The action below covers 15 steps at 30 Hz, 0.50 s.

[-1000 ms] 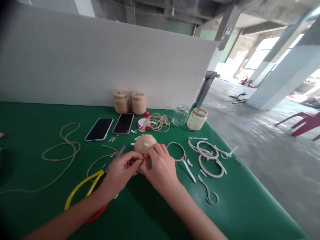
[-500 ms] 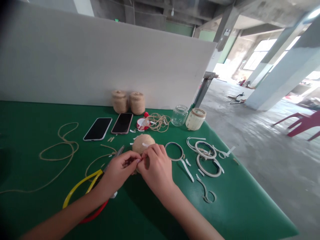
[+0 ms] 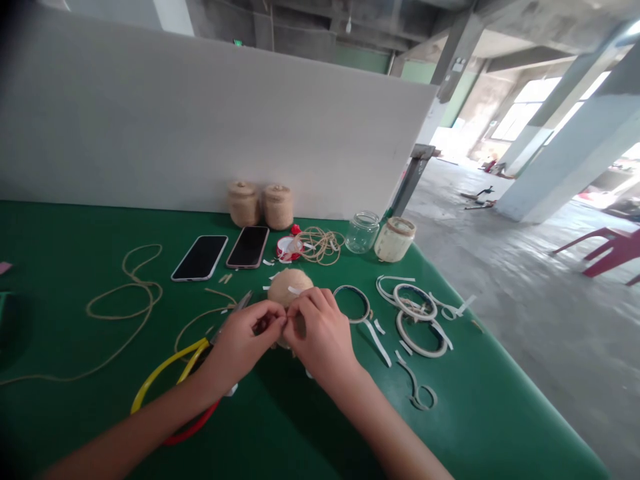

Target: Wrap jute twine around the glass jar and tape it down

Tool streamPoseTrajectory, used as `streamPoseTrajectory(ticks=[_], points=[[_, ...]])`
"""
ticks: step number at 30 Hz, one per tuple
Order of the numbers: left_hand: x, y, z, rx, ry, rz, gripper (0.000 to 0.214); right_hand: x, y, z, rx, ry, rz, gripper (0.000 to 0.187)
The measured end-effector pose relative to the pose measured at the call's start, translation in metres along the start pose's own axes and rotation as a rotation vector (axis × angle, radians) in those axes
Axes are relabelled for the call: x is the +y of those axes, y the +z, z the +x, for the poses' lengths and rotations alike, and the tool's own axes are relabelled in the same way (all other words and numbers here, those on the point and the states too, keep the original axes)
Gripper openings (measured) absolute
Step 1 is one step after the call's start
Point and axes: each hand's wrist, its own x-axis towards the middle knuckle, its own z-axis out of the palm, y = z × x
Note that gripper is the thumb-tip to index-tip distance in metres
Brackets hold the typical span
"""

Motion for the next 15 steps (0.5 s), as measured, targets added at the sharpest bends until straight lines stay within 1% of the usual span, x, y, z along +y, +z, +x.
streamPoseTrajectory(ticks=[5,10,15], points=[[-0.0001,0.0019,0.0008,0.004,-0.019,-0.06,0.013,-0.0017,-0.0004,0.0005,0.003,-0.006,-0.002,0.012],[-0.002,0.0018,0.0014,-0.022,-0.026,-0.106,0.013,0.0004,-0.0009,0.0004,0.01,-0.026,0.008,0.012],[-0.0017,0.0008,0.0016,-0.036,-0.035,-0.119,0.013,0.0018,-0.002,-0.0014,-0.026,-0.011,0.024,0.01]])
